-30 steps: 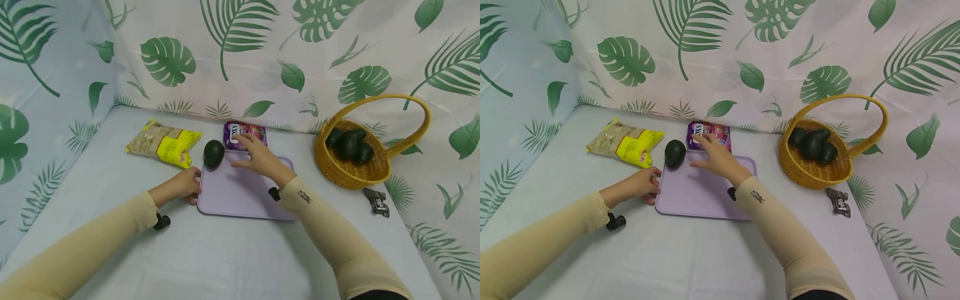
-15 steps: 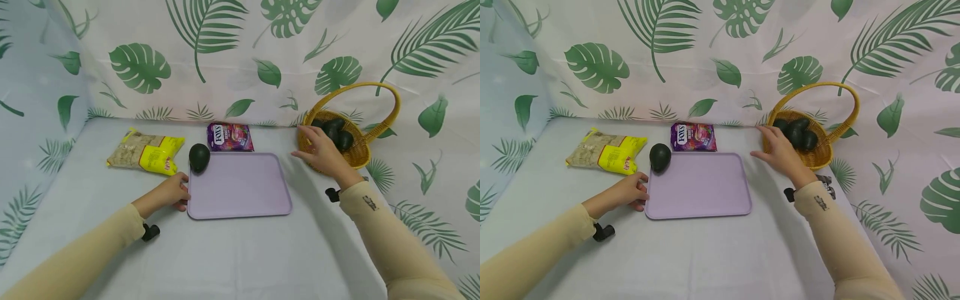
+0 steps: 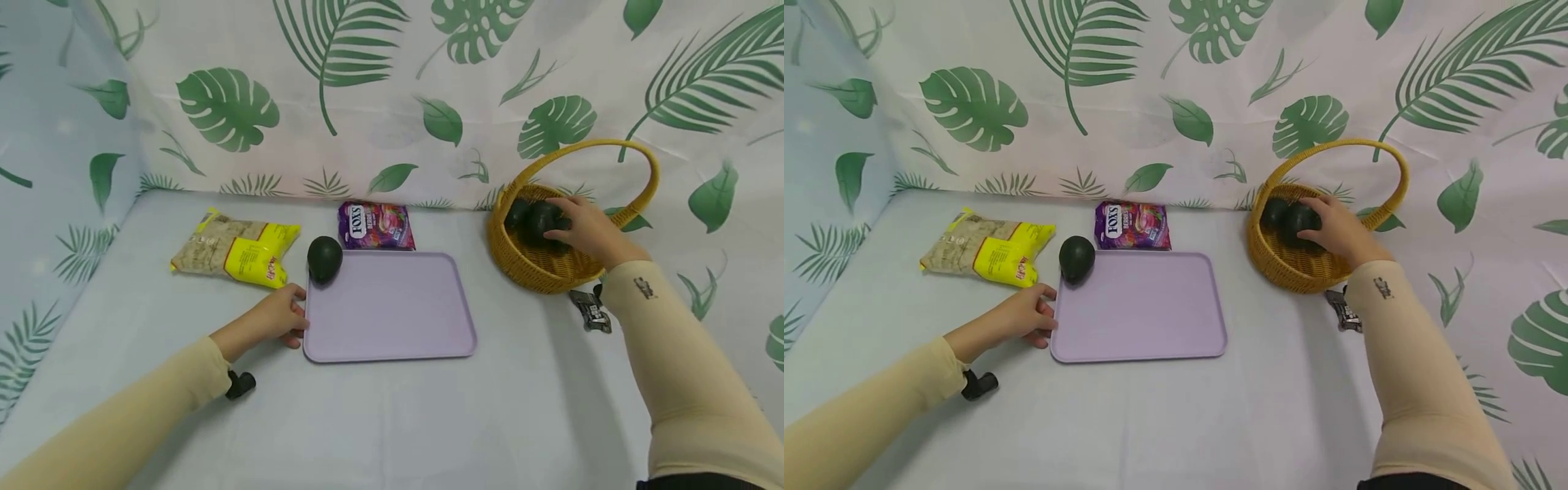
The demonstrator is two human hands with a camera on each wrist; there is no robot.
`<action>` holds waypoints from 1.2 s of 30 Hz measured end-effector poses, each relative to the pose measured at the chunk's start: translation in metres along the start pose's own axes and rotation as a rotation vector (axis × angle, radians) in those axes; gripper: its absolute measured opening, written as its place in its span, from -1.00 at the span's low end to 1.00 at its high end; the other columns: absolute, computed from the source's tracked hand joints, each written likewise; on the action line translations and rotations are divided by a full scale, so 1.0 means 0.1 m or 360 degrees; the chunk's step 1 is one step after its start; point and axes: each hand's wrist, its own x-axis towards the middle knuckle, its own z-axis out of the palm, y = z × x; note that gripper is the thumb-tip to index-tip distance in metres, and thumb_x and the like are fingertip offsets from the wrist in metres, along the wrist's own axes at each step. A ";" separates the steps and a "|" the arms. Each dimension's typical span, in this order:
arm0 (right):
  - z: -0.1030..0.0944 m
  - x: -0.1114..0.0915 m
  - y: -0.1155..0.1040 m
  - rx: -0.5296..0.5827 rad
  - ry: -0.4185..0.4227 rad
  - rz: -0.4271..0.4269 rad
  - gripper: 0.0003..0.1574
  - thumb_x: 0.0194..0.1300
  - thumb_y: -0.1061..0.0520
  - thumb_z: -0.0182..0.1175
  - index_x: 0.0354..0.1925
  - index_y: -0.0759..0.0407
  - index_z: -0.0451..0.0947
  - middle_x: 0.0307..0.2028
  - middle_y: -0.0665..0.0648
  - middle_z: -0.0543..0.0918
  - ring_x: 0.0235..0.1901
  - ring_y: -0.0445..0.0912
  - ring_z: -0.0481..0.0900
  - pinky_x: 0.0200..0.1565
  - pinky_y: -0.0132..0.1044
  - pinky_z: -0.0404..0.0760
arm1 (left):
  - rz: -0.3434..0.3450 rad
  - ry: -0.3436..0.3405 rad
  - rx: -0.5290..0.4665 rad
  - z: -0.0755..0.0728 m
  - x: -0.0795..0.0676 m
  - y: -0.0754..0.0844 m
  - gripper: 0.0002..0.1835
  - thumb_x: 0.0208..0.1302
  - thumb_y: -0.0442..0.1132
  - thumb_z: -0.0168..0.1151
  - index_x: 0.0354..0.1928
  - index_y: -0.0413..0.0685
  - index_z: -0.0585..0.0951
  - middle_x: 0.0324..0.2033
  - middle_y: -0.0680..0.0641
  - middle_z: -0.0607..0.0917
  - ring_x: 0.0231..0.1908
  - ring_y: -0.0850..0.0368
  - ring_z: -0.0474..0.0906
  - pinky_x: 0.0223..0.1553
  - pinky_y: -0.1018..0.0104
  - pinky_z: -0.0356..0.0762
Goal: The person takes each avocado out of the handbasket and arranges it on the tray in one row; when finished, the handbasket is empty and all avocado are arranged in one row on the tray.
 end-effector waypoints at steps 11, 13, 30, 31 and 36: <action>0.16 0.44 0.27 -0.0137 -0.0307 0.0019 0.01 0.25 -0.02 0.36 0.47 0.23 0.07 0.38 0.59 -0.04 0.26 0.57 0.09 0.17 0.57 0.18 | 0.0022 0.0020 -0.0058 0.00 0.00 -0.05 -0.39 0.28 -0.49 0.22 0.32 -0.29 0.22 -0.23 -0.19 0.47 -0.38 0.06 0.57 -0.41 0.26 0.73; 0.17 0.47 0.27 -0.0138 -0.0329 0.0049 0.02 0.25 -0.03 0.36 0.47 0.22 0.06 0.39 0.59 -0.08 0.25 0.59 0.09 0.14 0.58 0.19 | 0.0022 0.0023 -0.0059 -0.01 0.02 -0.05 -0.38 0.27 -0.49 0.23 0.32 -0.28 0.22 -0.24 -0.19 0.48 -0.39 0.07 0.57 -0.41 0.26 0.73; 0.31 0.61 0.16 -0.0087 -0.0479 0.0075 0.10 0.24 -0.16 0.35 0.44 0.35 0.05 0.35 0.67 -0.09 0.29 0.58 0.04 0.18 0.56 0.18 | -0.0016 0.0045 -0.0067 -0.04 0.03 -0.04 -0.38 0.28 -0.48 0.23 0.33 -0.26 0.23 -0.22 -0.20 0.50 -0.39 0.07 0.58 -0.42 0.26 0.73; 0.31 0.60 0.16 -0.0081 -0.0482 0.0082 0.10 0.24 -0.16 0.35 0.44 0.35 0.06 0.36 0.67 -0.09 0.30 0.57 0.03 0.18 0.56 0.17 | -0.0016 0.0043 -0.0069 -0.04 0.03 -0.04 -0.38 0.28 -0.48 0.23 0.33 -0.26 0.24 -0.22 -0.20 0.50 -0.39 0.07 0.58 -0.41 0.25 0.73; 0.29 0.55 0.18 -0.0105 -0.0421 0.0073 0.10 0.21 -0.20 0.36 0.42 0.34 0.10 0.34 0.67 -0.04 0.28 0.55 0.09 0.17 0.57 0.18 | -0.0019 0.0036 -0.0072 -0.03 0.01 -0.03 -0.39 0.28 -0.48 0.23 0.33 -0.28 0.23 -0.22 -0.21 0.49 -0.40 0.07 0.58 -0.40 0.26 0.73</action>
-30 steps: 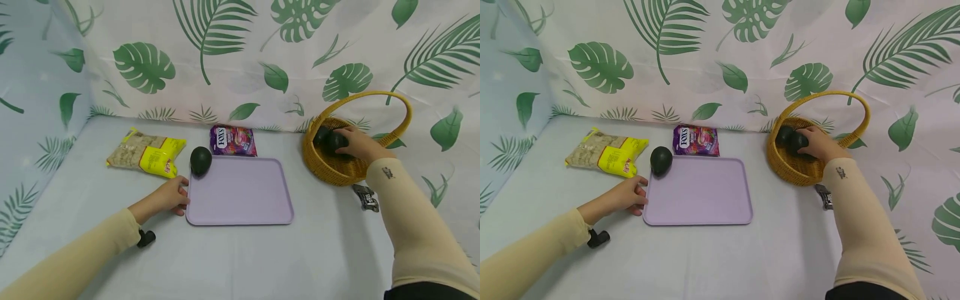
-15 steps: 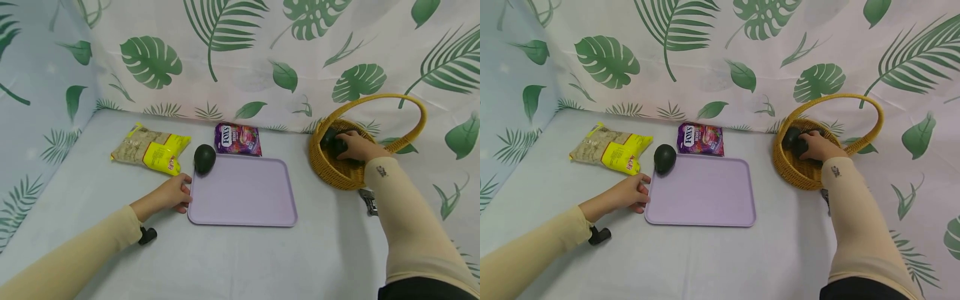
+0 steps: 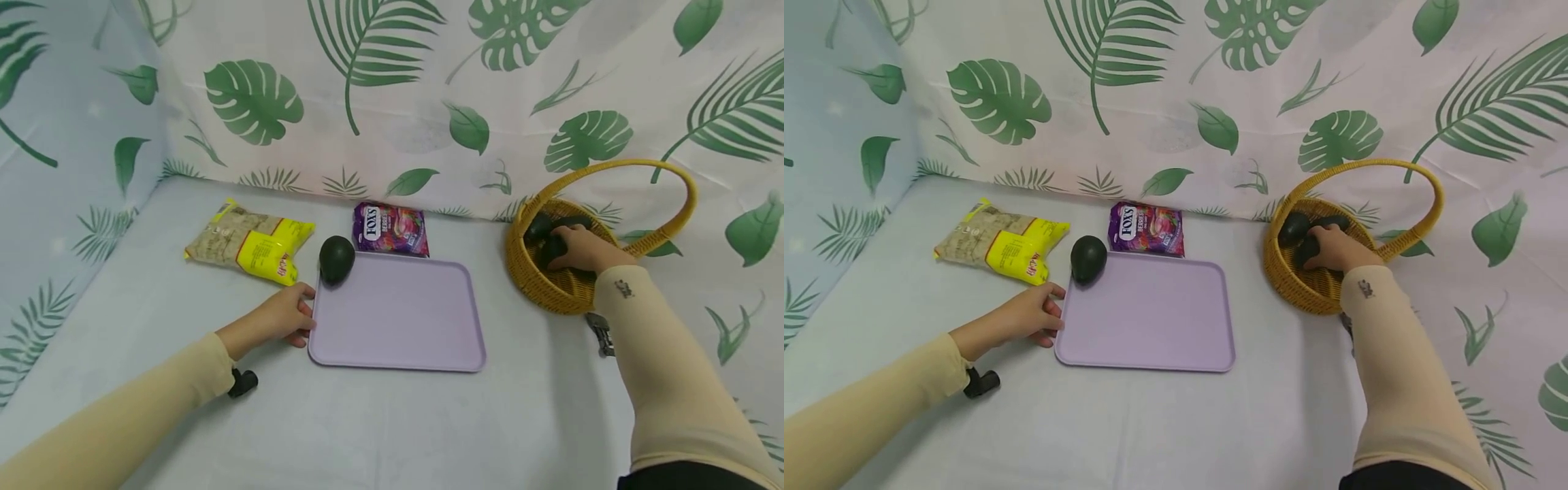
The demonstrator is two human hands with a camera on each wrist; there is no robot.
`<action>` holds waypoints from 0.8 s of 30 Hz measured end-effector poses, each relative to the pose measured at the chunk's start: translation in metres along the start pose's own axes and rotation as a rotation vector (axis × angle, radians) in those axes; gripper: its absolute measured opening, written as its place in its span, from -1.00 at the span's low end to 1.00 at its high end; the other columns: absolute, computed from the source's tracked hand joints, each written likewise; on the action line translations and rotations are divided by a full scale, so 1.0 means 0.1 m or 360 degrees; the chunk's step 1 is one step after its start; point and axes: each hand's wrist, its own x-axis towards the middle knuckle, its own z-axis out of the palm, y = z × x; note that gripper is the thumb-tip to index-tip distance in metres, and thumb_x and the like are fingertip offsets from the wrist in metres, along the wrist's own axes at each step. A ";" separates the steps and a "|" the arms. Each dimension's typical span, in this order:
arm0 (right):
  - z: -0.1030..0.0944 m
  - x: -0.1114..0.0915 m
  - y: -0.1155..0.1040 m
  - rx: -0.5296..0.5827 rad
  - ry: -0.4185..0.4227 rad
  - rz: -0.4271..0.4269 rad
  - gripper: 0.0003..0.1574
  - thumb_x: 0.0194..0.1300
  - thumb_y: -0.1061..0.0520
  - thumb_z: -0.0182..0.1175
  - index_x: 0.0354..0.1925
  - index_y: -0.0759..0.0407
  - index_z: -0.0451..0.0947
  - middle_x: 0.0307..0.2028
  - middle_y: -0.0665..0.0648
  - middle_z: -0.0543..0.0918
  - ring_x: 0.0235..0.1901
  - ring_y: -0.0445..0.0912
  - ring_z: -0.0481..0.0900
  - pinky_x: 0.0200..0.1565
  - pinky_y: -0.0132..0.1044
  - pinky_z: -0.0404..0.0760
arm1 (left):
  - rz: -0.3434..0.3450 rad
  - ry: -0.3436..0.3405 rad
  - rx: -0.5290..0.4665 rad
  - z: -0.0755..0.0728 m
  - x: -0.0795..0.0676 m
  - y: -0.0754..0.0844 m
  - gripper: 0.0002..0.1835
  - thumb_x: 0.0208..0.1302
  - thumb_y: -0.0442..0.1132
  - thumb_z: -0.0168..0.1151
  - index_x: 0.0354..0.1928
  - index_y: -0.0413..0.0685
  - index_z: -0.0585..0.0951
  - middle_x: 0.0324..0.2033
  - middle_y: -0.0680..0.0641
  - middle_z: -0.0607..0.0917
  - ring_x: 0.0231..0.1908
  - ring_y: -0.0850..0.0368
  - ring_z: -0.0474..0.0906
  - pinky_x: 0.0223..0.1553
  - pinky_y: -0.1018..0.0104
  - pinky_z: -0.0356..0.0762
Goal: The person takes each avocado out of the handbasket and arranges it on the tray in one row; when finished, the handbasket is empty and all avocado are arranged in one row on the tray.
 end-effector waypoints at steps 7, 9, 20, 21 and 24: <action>-0.10 -0.20 0.00 0.0027 0.0155 -0.0011 0.11 0.27 -0.22 0.29 0.46 0.33 0.01 0.33 0.67 0.00 0.25 0.57 0.09 0.17 0.55 0.17 | 0.0005 -0.0033 -0.0012 0.01 -0.04 0.04 -0.38 0.27 -0.50 0.21 0.32 -0.30 0.20 -0.21 -0.23 0.48 -0.41 0.07 0.59 -0.40 0.26 0.74; -0.13 -0.28 -0.04 0.0084 0.0200 -0.0023 0.13 0.29 -0.22 0.28 0.47 0.34 -0.01 0.35 0.66 -0.02 0.27 0.55 0.08 0.20 0.52 0.16 | -0.0001 -0.0033 -0.0011 0.02 -0.03 0.03 -0.37 0.27 -0.50 0.22 0.33 -0.31 0.19 -0.20 -0.24 0.47 -0.40 0.06 0.58 -0.40 0.25 0.74; -0.15 -0.71 -0.35 0.0243 0.0354 -0.0091 0.16 0.25 -0.26 0.30 0.50 0.26 -0.01 0.45 0.55 -0.07 0.38 0.48 -0.02 0.31 0.46 0.06 | -0.0026 -0.0034 0.0023 0.02 -0.02 0.01 -0.36 0.26 -0.50 0.23 0.32 -0.30 0.19 -0.23 -0.22 0.46 -0.42 0.07 0.58 -0.40 0.26 0.73; -0.15 -0.76 -0.37 0.0245 0.0367 -0.0101 0.16 0.25 -0.28 0.30 0.50 0.25 0.00 0.45 0.53 -0.06 0.38 0.48 0.00 0.31 0.46 0.07 | -0.0023 -0.0038 0.0028 0.02 -0.02 0.01 -0.37 0.27 -0.50 0.23 0.32 -0.30 0.19 -0.23 -0.22 0.46 -0.42 0.07 0.58 -0.40 0.26 0.73; -0.13 -0.92 -0.48 0.0251 0.0418 -0.0160 0.12 0.24 -0.26 0.32 0.49 0.22 0.05 0.44 0.51 0.02 0.37 0.46 0.04 0.28 0.46 0.11 | -0.0009 -0.0047 0.0045 0.03 -0.01 0.02 -0.38 0.27 -0.50 0.22 0.31 -0.30 0.19 -0.22 -0.23 0.46 -0.41 0.07 0.58 -0.40 0.26 0.74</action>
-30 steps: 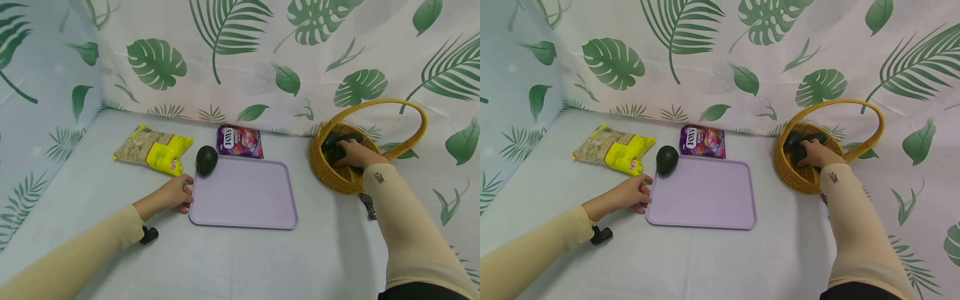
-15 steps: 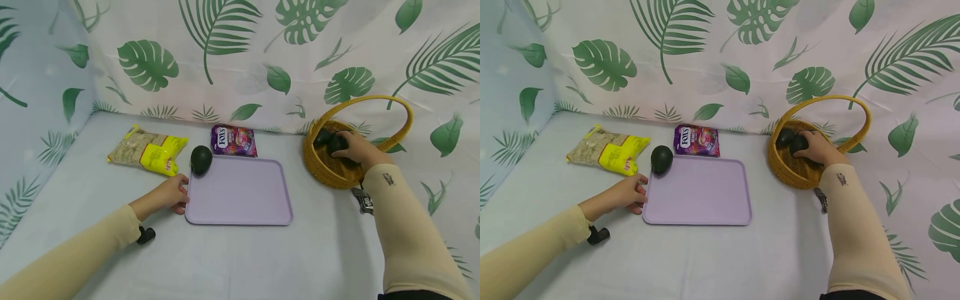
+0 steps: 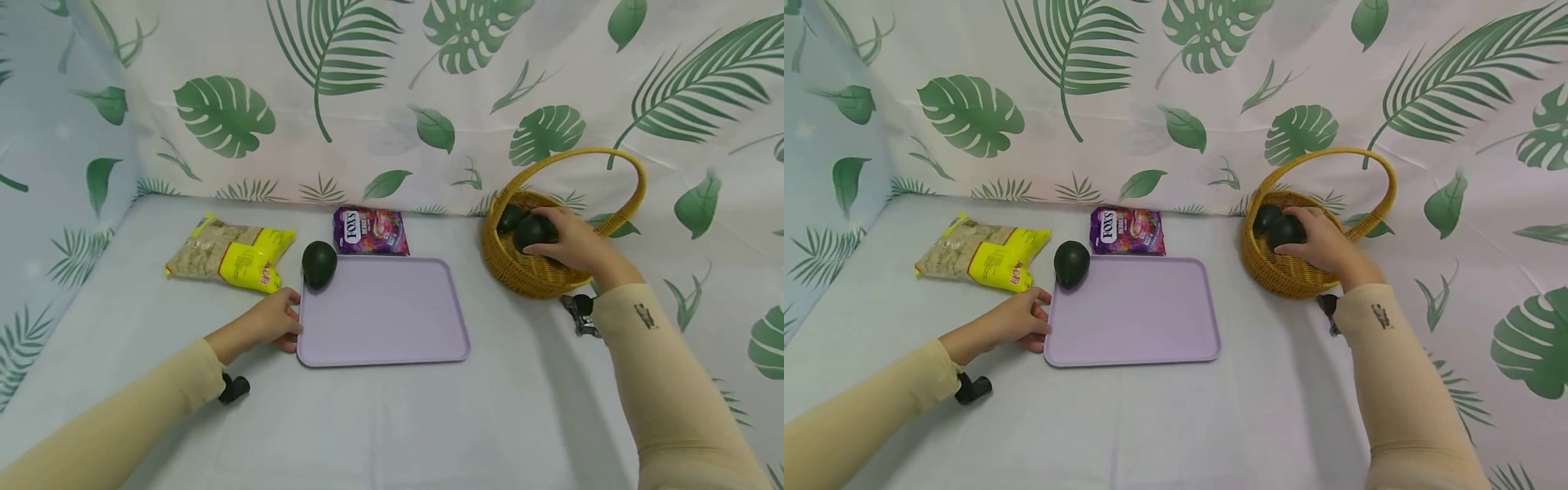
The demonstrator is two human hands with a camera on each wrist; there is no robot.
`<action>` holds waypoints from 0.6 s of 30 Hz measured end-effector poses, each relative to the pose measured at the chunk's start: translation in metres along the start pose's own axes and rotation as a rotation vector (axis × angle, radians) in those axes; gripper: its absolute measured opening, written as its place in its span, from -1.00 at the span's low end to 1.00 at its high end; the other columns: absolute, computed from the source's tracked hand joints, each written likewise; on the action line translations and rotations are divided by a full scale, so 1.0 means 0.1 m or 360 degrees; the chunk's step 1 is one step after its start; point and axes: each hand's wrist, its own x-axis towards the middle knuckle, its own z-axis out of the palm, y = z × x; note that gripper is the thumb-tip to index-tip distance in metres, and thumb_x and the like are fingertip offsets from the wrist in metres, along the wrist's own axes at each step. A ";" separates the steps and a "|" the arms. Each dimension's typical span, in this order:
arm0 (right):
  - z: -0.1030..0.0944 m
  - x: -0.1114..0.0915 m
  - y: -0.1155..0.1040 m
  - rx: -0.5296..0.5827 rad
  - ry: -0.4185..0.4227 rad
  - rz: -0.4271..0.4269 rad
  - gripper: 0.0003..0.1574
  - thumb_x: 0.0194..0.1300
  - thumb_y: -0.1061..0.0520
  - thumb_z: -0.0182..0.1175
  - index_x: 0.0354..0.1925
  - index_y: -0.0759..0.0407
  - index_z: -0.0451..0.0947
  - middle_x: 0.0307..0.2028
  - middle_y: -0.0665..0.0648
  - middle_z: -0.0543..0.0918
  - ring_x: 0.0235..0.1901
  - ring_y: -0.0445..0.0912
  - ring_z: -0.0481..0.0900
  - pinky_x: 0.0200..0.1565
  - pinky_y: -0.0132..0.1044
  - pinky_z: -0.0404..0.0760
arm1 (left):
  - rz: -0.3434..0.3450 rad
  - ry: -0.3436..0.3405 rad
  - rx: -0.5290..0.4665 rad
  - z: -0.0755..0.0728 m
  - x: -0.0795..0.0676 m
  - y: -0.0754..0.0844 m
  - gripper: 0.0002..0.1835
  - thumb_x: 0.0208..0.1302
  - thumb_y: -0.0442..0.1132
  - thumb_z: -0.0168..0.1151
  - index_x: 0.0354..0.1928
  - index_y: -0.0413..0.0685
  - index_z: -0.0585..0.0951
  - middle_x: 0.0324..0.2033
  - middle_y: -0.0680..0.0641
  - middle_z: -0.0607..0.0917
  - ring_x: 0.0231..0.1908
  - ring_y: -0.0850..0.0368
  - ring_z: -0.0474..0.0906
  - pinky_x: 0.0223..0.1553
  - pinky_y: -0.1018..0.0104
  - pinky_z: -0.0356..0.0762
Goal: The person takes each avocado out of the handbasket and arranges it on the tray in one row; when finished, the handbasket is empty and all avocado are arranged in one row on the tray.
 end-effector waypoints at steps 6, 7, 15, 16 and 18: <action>0.07 -0.06 -0.37 0.0129 0.0080 -0.0203 0.02 0.23 -0.14 0.38 0.46 0.16 0.14 0.42 0.39 0.11 0.22 0.32 0.33 0.17 0.29 0.44 | 0.0021 -0.0005 0.0004 0.00 -0.01 -0.01 -0.37 0.28 -0.48 0.22 0.32 -0.29 0.18 -0.20 -0.24 0.47 -0.40 0.05 0.59 -0.37 0.26 0.74; 0.10 -0.05 -0.45 0.0164 0.0082 -0.0240 0.01 0.22 -0.10 0.39 0.45 0.16 0.15 0.42 0.37 0.11 0.18 0.30 0.38 0.14 0.26 0.49 | 0.0019 -0.0001 0.0006 -0.01 -0.01 0.00 -0.37 0.28 -0.48 0.22 0.32 -0.29 0.18 -0.20 -0.24 0.47 -0.40 0.05 0.59 -0.37 0.26 0.74; 0.57 0.20 -1.14 0.0277 -0.0042 -0.0591 -0.02 0.17 0.04 0.45 0.44 0.09 0.20 0.40 0.26 0.16 0.22 0.16 0.41 0.06 0.05 0.65 | 0.0022 0.0000 0.0020 0.00 0.02 -0.02 -0.37 0.29 -0.48 0.20 0.33 -0.29 0.18 -0.20 -0.25 0.48 -0.39 0.04 0.58 -0.39 0.26 0.73; 0.64 0.23 -1.24 0.0275 -0.0074 -0.0637 -0.03 0.18 0.05 0.45 0.44 0.09 0.20 0.41 0.27 0.16 0.24 0.16 0.38 0.06 0.03 0.66 | 0.0025 -0.0003 0.0021 0.00 0.02 -0.02 -0.38 0.29 -0.48 0.20 0.33 -0.28 0.18 -0.19 -0.25 0.48 -0.39 0.04 0.58 -0.39 0.26 0.73; 0.79 0.32 -1.42 0.0264 -0.0128 -0.0709 -0.03 0.18 0.04 0.45 0.43 0.12 0.21 0.41 0.27 0.15 0.26 0.16 0.36 0.06 -0.02 0.66 | 0.0029 -0.0007 0.0020 0.02 0.03 -0.01 -0.38 0.28 -0.48 0.20 0.33 -0.28 0.19 -0.20 -0.24 0.47 -0.39 0.04 0.58 -0.40 0.27 0.73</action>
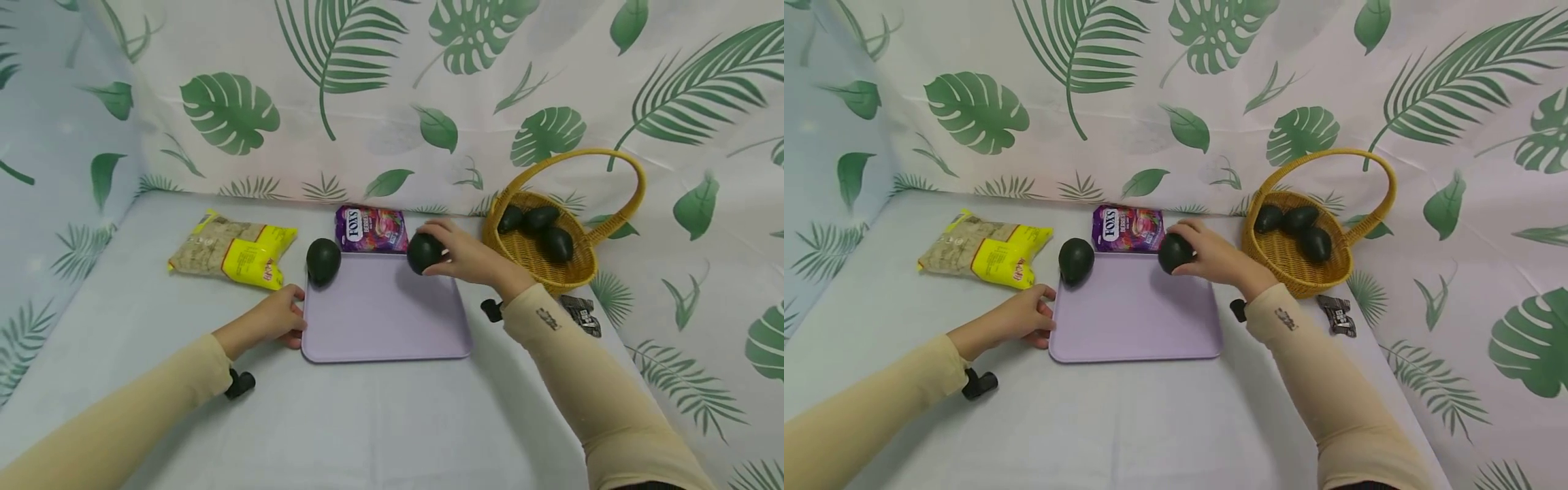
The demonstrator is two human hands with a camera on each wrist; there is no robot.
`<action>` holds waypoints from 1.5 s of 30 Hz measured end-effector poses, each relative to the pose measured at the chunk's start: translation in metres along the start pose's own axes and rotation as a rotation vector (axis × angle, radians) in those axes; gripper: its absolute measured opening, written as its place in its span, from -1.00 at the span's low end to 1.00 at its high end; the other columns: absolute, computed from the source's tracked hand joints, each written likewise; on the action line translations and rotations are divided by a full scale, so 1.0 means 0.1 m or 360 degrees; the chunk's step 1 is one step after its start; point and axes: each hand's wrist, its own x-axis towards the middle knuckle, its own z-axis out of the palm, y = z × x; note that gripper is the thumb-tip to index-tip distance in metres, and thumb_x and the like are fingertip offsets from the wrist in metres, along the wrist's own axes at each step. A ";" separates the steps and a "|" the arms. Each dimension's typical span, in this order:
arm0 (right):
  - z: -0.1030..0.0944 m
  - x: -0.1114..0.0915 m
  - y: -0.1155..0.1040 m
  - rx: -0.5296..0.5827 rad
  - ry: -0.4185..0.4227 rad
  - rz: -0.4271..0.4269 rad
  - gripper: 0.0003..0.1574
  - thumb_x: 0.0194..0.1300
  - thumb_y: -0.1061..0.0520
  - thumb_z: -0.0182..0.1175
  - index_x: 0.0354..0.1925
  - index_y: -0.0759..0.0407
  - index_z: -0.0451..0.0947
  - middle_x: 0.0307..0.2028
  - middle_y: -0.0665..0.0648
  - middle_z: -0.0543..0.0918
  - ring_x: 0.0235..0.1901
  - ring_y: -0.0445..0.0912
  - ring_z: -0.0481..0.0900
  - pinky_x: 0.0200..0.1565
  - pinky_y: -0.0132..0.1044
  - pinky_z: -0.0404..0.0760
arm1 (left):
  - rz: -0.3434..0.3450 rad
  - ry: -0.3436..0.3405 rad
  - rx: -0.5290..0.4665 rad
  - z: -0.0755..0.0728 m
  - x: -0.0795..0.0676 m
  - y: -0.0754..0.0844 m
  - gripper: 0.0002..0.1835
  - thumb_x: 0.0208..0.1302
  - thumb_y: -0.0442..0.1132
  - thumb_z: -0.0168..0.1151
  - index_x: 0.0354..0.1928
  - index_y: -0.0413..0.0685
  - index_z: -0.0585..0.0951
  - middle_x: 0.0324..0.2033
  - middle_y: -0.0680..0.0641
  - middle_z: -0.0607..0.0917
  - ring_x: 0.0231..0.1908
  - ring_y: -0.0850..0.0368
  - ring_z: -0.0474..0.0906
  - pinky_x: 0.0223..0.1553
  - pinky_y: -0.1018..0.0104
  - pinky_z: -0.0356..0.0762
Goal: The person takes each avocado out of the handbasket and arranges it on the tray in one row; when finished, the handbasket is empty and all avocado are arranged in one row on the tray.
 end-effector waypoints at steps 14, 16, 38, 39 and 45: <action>0.71 0.84 -0.39 -0.0179 -0.0218 -0.0095 -0.01 0.19 0.00 0.44 0.47 0.04 0.19 0.47 0.21 0.12 0.38 0.11 0.26 0.38 0.01 0.33 | -0.0024 0.0037 -0.0013 0.00 0.03 -0.01 -0.37 0.28 -0.49 0.20 0.34 -0.25 0.20 -0.21 -0.23 0.47 -0.40 0.06 0.57 -0.41 0.26 0.73; 0.74 0.88 -0.40 -0.0201 -0.0217 -0.0089 0.00 0.20 0.00 0.42 0.48 0.02 0.16 0.49 0.21 0.10 0.44 0.12 0.18 0.41 0.01 0.27 | -0.0027 0.0038 -0.0013 -0.01 0.03 0.00 -0.37 0.28 -0.49 0.21 0.34 -0.25 0.20 -0.21 -0.23 0.47 -0.40 0.05 0.58 -0.40 0.26 0.74; 0.79 0.96 -0.40 -0.0238 -0.0191 -0.0031 0.16 0.12 -0.14 0.46 0.52 -0.02 0.09 0.51 0.19 0.06 0.46 0.11 0.14 0.42 0.04 0.26 | -0.0036 0.0033 -0.0005 0.00 0.02 0.00 -0.36 0.29 -0.47 0.21 0.35 -0.25 0.19 -0.20 -0.23 0.47 -0.40 0.05 0.57 -0.40 0.28 0.73; 0.78 0.96 -0.40 -0.0239 -0.0196 -0.0021 0.15 0.12 -0.15 0.46 0.52 -0.03 0.09 0.51 0.19 0.05 0.46 0.11 0.14 0.41 0.04 0.27 | -0.0037 0.0032 -0.0003 0.00 0.02 0.00 -0.36 0.29 -0.47 0.21 0.35 -0.25 0.19 -0.20 -0.23 0.47 -0.40 0.05 0.57 -0.40 0.28 0.73; 0.76 0.95 -0.41 -0.0224 -0.0222 0.0015 0.16 0.13 -0.18 0.45 0.53 -0.05 0.08 0.52 0.20 0.04 0.45 0.14 0.16 0.39 0.08 0.29 | -0.0038 0.0027 0.0010 -0.01 0.02 0.01 -0.36 0.30 -0.46 0.21 0.36 -0.25 0.19 -0.20 -0.23 0.47 -0.40 0.05 0.57 -0.39 0.27 0.73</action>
